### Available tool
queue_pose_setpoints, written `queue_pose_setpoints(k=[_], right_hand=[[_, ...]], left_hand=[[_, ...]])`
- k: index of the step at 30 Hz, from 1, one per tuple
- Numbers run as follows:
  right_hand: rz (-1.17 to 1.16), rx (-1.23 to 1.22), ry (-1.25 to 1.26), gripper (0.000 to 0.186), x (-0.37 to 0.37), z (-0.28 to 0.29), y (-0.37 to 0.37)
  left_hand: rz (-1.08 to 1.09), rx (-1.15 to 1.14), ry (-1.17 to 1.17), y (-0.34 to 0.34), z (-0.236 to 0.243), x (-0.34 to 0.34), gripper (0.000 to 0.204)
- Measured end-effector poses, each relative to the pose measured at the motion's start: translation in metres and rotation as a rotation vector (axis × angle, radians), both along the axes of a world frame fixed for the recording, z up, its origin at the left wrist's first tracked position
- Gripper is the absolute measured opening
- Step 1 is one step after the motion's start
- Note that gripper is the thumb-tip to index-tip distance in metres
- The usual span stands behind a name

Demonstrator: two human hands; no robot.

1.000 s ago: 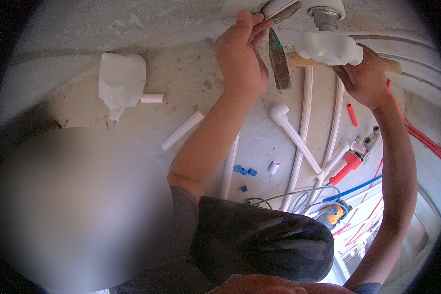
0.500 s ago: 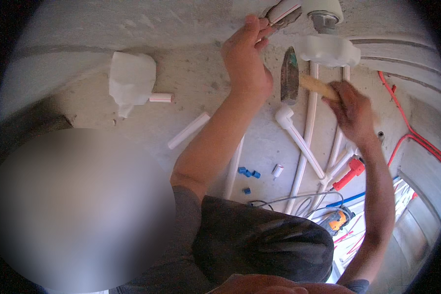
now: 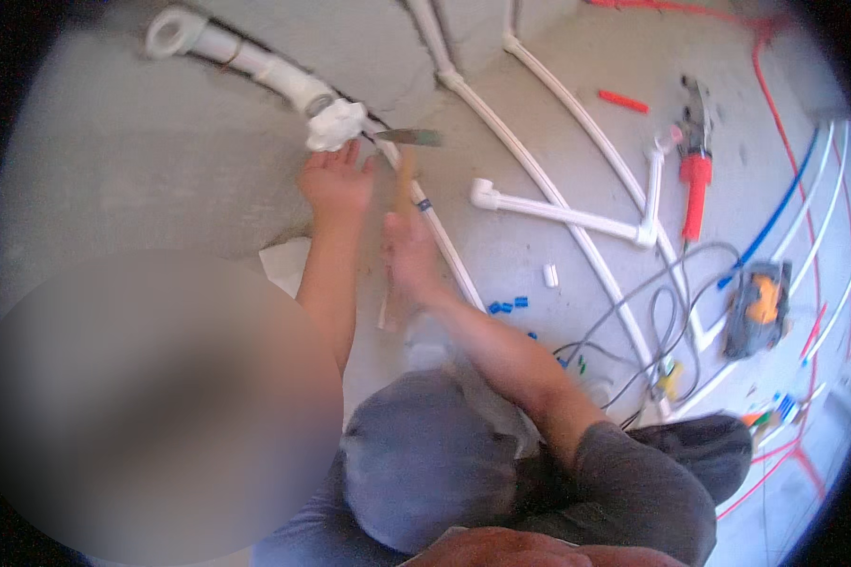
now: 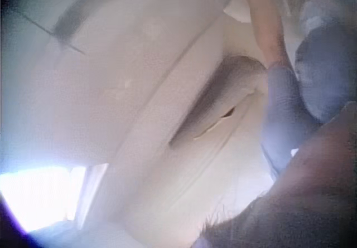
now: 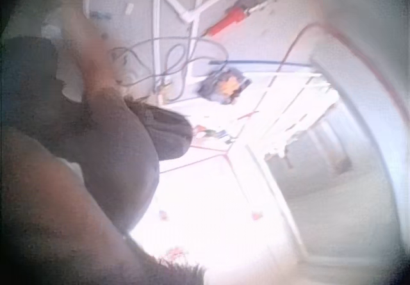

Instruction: The person is installing white PVC pipes into a concrete wall. They use a hammer to tap pipe fittings into place, a pipe cutter to trim sections, and a heat gun to fuse joints. The person assembles a pipe assembly and fits it into the wall.

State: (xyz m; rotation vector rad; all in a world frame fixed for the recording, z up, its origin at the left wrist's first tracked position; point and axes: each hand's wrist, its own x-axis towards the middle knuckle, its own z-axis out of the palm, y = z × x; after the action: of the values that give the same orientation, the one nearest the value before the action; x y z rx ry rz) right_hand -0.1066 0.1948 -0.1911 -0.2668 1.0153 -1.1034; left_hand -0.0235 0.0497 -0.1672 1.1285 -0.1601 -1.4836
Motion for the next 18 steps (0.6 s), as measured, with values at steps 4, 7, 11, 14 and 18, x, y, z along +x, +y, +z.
queue_pose_setpoints(k=[4, 7, 11, 14, 18], right_hand=[[-0.426, -0.246, 0.564, 0.028, 0.075, -0.036, -0.015], [-0.422, -0.233, 0.304, 0.031, 0.093, -0.025, -0.016], [-0.404, -0.205, 0.301, 0.033, 0.089, -0.025, -0.023], [-0.347, -0.173, 0.216, 0.039, 0.090, -0.031, -0.031], [-0.572, -0.298, 0.286, 0.042, 0.103, -0.028, -0.045]], left_hand=[[-0.107, 0.025, -0.085, -0.011, -0.002, -0.015, 0.056], [-0.117, -0.012, -0.191, 0.009, 0.007, -0.005, 0.060], [-0.226, 0.017, -0.177, 0.003, 0.013, -0.014, 0.062], [-0.210, 0.029, -0.135, 0.002, 0.011, -0.011, 0.063], [-0.237, 0.040, -0.150, -0.004, 0.009, -0.002, 0.064]])
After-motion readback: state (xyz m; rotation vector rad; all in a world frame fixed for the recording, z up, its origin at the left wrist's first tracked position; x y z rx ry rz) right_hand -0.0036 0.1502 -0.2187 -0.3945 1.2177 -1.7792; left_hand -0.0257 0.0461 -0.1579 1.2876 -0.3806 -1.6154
